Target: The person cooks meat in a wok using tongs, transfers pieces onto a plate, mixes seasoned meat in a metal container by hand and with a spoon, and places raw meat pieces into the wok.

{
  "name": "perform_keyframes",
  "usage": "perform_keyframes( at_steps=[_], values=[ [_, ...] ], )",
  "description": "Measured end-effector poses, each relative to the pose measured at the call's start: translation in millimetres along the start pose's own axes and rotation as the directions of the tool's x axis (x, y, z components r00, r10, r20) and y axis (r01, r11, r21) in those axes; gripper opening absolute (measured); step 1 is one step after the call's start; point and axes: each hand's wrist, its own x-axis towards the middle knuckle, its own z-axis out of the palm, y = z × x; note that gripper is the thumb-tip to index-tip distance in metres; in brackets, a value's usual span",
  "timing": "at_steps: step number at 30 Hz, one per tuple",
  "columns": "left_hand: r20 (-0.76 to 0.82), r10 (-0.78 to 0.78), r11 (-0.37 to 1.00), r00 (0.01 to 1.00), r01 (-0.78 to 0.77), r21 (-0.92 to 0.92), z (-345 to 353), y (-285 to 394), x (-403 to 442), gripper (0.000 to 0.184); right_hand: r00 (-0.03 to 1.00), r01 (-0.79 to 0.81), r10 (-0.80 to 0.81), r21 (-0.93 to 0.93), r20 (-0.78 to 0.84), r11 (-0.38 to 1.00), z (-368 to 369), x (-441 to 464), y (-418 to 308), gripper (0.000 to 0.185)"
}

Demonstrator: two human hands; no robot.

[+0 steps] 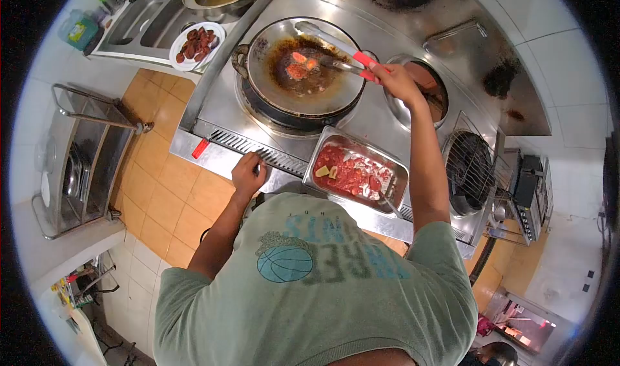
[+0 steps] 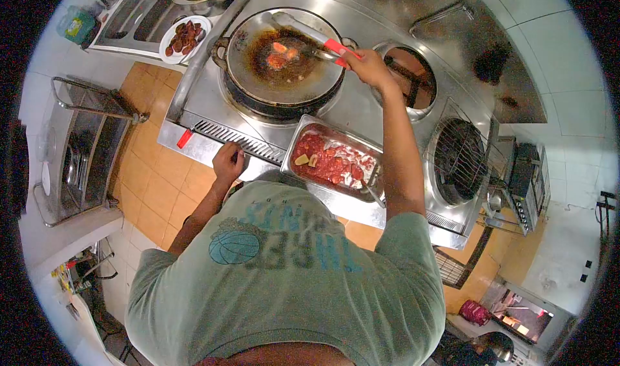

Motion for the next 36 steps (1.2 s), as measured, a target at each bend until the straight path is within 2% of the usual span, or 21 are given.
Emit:
perform_keyframes(
  at_steps=[1, 3, 7, 11, 19, 31, 33, 36],
  values=[
    [-0.028, 0.022, 1.000, 0.999, -0.022, -0.009, 1.4, -1.9, -0.7, 0.010, 1.000, 0.015, -0.015, 0.014, -0.007, 1.000, -0.7, -3.6, -0.4, 0.055],
    [-0.086, 0.062, 0.998, 0.994, -0.064, -0.024, 4.1, -3.6, -0.5, 0.010, 0.996, -0.078, 0.074, 0.077, 0.047, 0.994, -5.6, -12.5, -1.5, 0.048],
    [-0.059, 0.038, 0.999, 0.998, -0.040, -0.028, 1.9, -0.2, -0.4, 0.009, 0.982, -0.180, 0.164, 0.205, 0.091, 0.962, -0.7, -24.2, -2.4, 0.044],
    [-0.044, 0.014, 0.999, 0.999, -0.015, -0.034, 2.0, 1.5, 0.1, 0.008, 0.988, -0.153, 0.138, 0.315, 0.068, 0.937, 11.7, -19.4, 16.2, 0.046],
    [-0.060, 0.019, 1.000, 0.998, -0.020, -0.019, 2.3, 2.9, 1.4, 0.009, 0.991, -0.123, 0.130, 0.422, 0.012, 0.898, 3.2, -31.5, -6.7, 0.044],
    [-0.070, 0.026, 1.000, 0.997, -0.027, -0.011, 0.1, 5.5, 2.0, 0.009, 0.993, -0.091, 0.110, 0.339, -0.038, 0.937, 8.4, -24.7, -14.6, 0.041],
    [-0.108, 0.045, 0.999, 0.993, -0.048, -0.024, 1.6, 7.3, 3.8, 0.010, 0.994, -0.088, 0.104, 0.365, -0.026, 0.927, 12.5, -25.8, -11.6, 0.041],
    [-0.067, 0.007, 1.000, 0.998, -0.008, -0.013, 1.0, 6.2, 2.0, 0.010, 0.995, -0.088, 0.101, 0.383, -0.016, 0.920, 19.7, -28.4, -11.5, 0.040]
  ],
)
